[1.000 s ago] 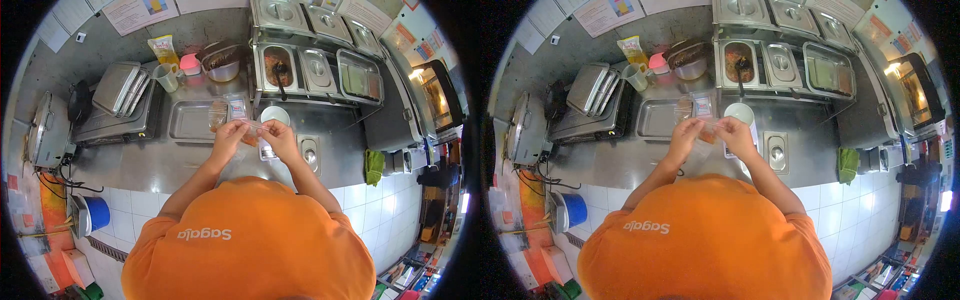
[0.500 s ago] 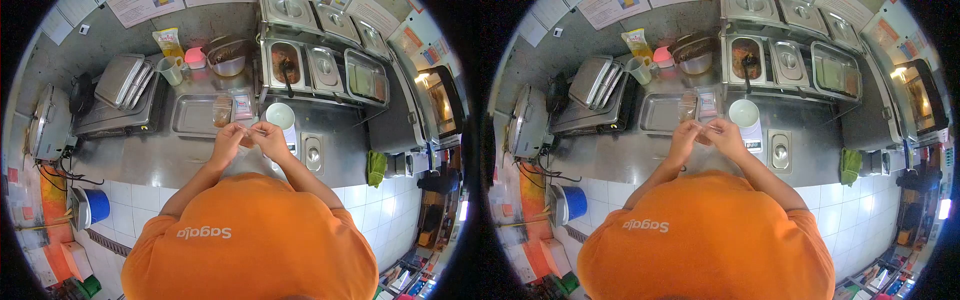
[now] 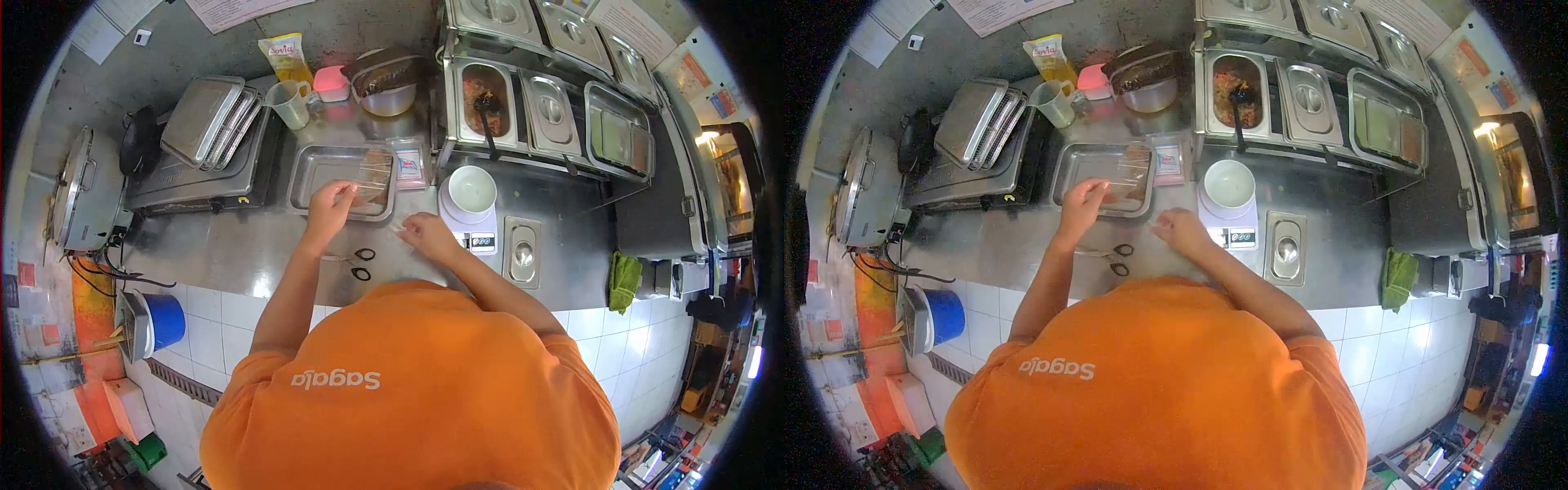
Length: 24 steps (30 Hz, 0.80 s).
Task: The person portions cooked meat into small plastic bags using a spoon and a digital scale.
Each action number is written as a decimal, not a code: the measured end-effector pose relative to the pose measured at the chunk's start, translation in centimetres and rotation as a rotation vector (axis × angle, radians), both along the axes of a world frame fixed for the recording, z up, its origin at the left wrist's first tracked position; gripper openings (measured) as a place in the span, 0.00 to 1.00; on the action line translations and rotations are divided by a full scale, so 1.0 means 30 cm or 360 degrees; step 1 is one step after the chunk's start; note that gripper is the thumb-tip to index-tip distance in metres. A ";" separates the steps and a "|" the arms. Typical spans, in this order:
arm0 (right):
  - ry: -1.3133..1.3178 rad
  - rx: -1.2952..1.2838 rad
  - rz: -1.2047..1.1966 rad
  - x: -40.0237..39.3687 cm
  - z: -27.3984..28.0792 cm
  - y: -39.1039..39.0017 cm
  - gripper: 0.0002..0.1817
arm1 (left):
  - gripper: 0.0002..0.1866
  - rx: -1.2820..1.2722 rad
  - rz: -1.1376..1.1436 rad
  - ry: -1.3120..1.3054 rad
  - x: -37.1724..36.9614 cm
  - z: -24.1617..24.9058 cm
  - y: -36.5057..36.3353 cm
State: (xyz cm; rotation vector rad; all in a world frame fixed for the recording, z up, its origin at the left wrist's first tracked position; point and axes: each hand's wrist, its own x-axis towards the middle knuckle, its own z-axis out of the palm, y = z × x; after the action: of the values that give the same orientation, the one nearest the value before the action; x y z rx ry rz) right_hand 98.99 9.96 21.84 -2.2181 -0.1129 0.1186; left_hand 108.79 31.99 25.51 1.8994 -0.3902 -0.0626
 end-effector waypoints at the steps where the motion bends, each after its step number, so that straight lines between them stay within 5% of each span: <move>1: -0.0002 0.0006 0.0008 0.003 -0.040 0.011 0.12 | 0.10 0.0084 -0.0009 -0.0019 0.025 -0.023 0.009; 3: -0.0290 -0.0509 0.0101 0.008 -0.137 0.027 0.10 | 0.11 0.0173 -0.0011 -0.0043 0.075 -0.100 0.018; 9: -0.0175 -0.0395 0.0069 0.040 -0.223 0.007 0.08 | 0.13 0.0024 -0.0137 0.0273 0.147 -0.263 -0.043; 11: -0.0144 -0.0408 0.0013 0.044 -0.220 0.002 0.08 | 0.15 0.0286 0.0276 -0.0751 0.158 -0.286 -0.079; 15: -0.0161 -0.0320 -0.0101 0.027 -0.154 -0.015 0.07 | 0.15 0.0211 0.0438 -0.0747 0.113 -0.187 -0.113; 18: -0.0112 -0.0395 -0.0087 0.028 -0.140 -0.012 0.07 | 0.14 -0.0158 0.0071 -0.0127 0.018 -0.164 -0.104; 20: -0.0083 -0.0438 -0.0073 0.032 -0.199 -0.006 0.07 | 0.14 -0.0322 -0.0339 0.0682 -0.051 -0.150 -0.087; 24: -0.0113 -0.0454 -0.0052 0.033 -0.229 0.000 0.06 | 0.15 0.0112 -0.0438 0.0950 -0.151 -0.109 -0.077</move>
State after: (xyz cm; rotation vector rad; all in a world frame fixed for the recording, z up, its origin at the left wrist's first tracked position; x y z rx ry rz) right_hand 99.99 9.96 14.98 -2.5086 -0.1039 0.0394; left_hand 104.26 29.68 22.23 1.7818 -0.2352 -0.8135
